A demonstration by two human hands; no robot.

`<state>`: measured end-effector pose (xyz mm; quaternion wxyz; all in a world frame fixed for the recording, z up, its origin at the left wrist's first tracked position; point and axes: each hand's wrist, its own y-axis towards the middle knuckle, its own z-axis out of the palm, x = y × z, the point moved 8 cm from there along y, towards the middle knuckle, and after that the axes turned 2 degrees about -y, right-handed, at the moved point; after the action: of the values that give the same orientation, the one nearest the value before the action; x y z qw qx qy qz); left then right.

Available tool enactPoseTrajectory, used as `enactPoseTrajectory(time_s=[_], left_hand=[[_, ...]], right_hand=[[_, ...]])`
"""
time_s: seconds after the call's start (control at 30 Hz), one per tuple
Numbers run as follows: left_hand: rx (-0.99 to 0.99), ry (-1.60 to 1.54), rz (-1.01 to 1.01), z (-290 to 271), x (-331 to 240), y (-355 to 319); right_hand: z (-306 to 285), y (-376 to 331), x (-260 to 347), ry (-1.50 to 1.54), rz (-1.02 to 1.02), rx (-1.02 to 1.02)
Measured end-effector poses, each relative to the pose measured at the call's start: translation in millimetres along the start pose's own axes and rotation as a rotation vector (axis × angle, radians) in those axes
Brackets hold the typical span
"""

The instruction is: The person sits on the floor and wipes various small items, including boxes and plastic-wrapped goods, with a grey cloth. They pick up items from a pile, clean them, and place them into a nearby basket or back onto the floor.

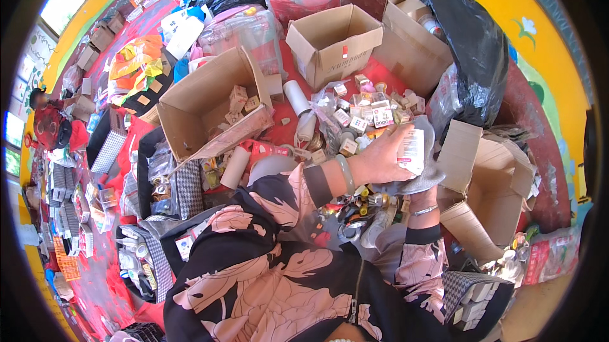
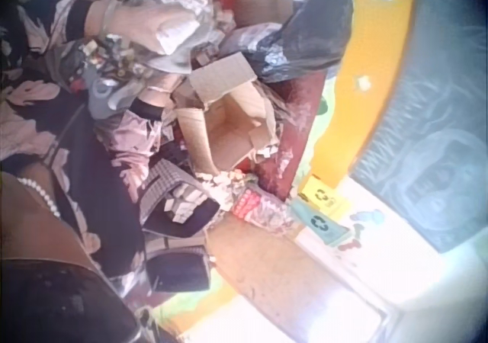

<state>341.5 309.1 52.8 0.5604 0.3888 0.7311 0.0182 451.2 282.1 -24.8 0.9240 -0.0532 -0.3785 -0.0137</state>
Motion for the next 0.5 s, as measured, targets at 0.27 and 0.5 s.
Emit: enactPoseTrajectory(time_s=[0.27,0.5], left_hand=[[0.041,0.217,-0.017,3,12,-5],[0.212,0.131,0.182,30,-15,-20]], right_hand=[[-14,-9,-17,-0.166,0.007,-0.239],[-64,-1,-37,0.189,-0.071,-0.086]])
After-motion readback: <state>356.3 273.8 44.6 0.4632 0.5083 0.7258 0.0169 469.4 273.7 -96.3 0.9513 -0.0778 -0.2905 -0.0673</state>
